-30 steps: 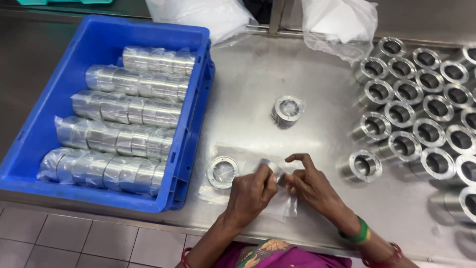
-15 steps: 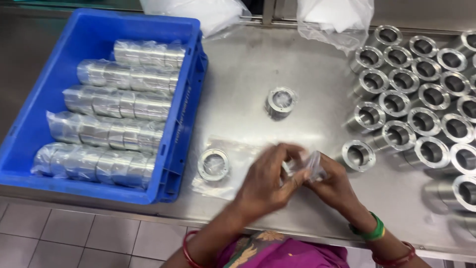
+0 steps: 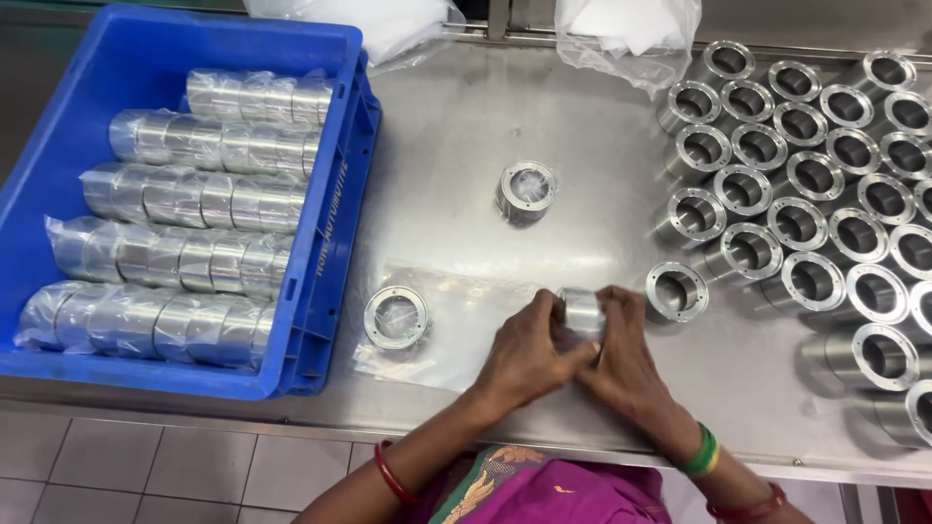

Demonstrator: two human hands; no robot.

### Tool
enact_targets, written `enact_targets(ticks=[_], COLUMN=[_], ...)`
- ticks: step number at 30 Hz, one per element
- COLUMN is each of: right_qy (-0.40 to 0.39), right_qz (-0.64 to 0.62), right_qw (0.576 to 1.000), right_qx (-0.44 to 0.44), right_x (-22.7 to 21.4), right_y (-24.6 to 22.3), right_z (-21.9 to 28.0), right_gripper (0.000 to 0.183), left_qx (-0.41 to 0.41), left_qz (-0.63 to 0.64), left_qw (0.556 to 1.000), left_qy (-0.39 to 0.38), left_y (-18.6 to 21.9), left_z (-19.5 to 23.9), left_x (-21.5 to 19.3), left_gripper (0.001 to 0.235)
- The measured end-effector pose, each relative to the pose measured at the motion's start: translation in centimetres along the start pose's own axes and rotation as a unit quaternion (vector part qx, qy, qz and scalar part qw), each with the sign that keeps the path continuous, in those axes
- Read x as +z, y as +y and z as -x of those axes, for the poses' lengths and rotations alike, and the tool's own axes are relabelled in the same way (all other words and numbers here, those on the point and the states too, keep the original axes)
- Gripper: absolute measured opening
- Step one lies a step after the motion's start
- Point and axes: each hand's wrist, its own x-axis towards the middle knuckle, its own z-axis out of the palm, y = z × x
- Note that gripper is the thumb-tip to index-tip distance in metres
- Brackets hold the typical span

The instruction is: The person places circular metal parts into plastic bags and then puts the bagged parts into a blue plastic crate.

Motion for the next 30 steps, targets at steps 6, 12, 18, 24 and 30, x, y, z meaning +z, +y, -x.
enact_targets(ticks=[6, 12, 18, 24, 30], right_qy=[-0.014, -0.002, 0.001, -0.163, -0.294], right_qz=[-0.204, -0.307, -0.083, 0.095, 0.169], right_qw=[0.946, 0.921, 0.993, 0.972, 0.915], right_qx=[0.252, 0.24, 0.079, 0.139, 0.217], right_x=[-1.6, -1.6, 0.9, -1.4, -7.6], right_y=[0.8, 1.7, 2.4, 4.8, 3.6], right_z=[-5.8, -14.8, -21.2, -19.2, -7.9], right_gripper=[0.045, 0.044, 0.042, 0.057, 0.081], left_qx=[0.072, 0.0, -0.012, -0.044, -0.129], left_qz=[-0.031, -0.213, -0.122, -0.008, 0.164], left_qw=[0.993, 0.977, 0.992, 0.998, 0.976], left_qy=[0.082, -0.023, 0.012, 0.054, 0.059], left_y=[1.7, 0.9, -2.0, -0.8, -3.0], left_z=[4.2, 5.6, 5.1, 6.4, 7.0], left_x=[-2.4, -1.4, -1.3, -4.1, -3.8], left_gripper=[0.068, 0.047, 0.013, 0.013, 0.022])
